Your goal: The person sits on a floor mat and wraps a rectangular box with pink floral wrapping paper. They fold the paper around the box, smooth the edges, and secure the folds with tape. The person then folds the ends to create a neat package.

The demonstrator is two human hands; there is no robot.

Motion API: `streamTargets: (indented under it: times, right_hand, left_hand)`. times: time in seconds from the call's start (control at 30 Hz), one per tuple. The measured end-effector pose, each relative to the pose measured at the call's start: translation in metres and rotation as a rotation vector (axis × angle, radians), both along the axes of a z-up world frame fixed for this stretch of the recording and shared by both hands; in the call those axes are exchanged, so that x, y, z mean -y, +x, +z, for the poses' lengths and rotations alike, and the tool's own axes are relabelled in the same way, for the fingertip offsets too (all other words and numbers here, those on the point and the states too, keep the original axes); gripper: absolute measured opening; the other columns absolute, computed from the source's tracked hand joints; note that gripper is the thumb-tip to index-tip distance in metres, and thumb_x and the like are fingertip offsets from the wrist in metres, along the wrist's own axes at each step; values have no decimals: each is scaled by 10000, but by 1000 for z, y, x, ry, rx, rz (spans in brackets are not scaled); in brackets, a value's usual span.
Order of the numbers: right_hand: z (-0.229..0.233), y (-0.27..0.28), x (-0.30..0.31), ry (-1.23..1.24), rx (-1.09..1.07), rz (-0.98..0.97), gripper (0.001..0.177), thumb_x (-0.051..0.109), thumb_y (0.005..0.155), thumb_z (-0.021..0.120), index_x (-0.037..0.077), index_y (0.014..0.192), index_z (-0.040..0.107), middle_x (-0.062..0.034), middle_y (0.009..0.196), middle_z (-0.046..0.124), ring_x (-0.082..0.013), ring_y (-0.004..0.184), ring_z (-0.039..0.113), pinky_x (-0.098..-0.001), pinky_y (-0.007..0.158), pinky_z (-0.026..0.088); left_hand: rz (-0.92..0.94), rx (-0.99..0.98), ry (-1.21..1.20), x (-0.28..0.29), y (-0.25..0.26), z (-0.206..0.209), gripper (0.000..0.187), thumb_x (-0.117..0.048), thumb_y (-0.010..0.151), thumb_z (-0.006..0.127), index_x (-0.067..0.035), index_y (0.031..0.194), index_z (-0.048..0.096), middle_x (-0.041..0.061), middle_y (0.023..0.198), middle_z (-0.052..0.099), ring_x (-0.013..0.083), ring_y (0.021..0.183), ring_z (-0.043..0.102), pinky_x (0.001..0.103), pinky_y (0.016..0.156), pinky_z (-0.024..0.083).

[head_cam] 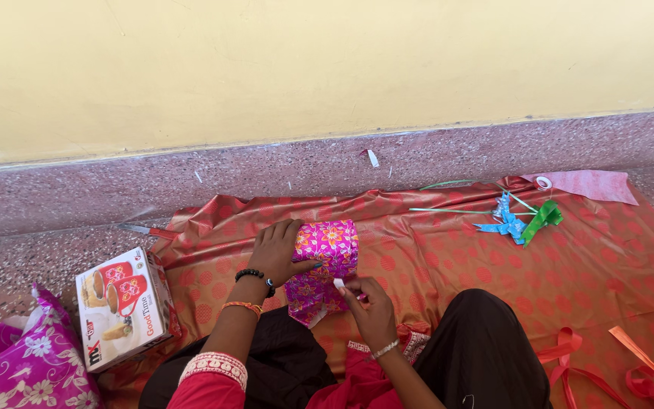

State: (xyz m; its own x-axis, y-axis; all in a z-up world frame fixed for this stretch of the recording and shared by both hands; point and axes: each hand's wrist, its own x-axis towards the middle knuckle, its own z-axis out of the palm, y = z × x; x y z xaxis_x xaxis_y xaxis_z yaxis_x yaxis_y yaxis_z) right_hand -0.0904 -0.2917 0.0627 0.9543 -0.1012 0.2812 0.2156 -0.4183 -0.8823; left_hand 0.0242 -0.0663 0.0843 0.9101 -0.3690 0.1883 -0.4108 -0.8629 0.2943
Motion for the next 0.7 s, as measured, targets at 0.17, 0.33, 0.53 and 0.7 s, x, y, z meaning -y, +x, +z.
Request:
streamTargets:
  times: [0.17,0.33,0.53,0.7]
  right_hand:
    - [-6,-3,9,203,-213,-2,223,203,891,749,51,1035,674,-25,845,740,-105,742,670,-262,686,520]
    - [-10,6,1,363,-226,71,173,158,929,734,24,1029,688,-10,856,728,-59,753,641,-229,687,527]
    - [-21,25,-5,444,-234,34,137,111,932,730,23,1027,687,-22,816,709,-52,712,620,-217,644,498]
    - [-25,28,-12,511,-176,34,134,102,944,723,14,1023,661,-31,861,728,-59,739,642,-219,664,525]
  left_hand:
    - [33,-41,15,2,4,-2,1010,-678,739,782,-102,1484,414,133,1481,473,362,1371,431,515,1142,301]
    - [56,-75,23,5,1,4,1038,-668,721,799,-103,1493,396,130,1486,460,358,1380,419,521,1148,288]
    - [53,-30,-3,7,-12,8,1035,-649,719,810,-91,1487,399,142,1468,461,358,1382,411,532,1146,287]
    - [59,-22,-18,8,-21,10,1040,-640,717,814,-95,1495,391,133,1468,459,347,1378,413,531,1147,292]
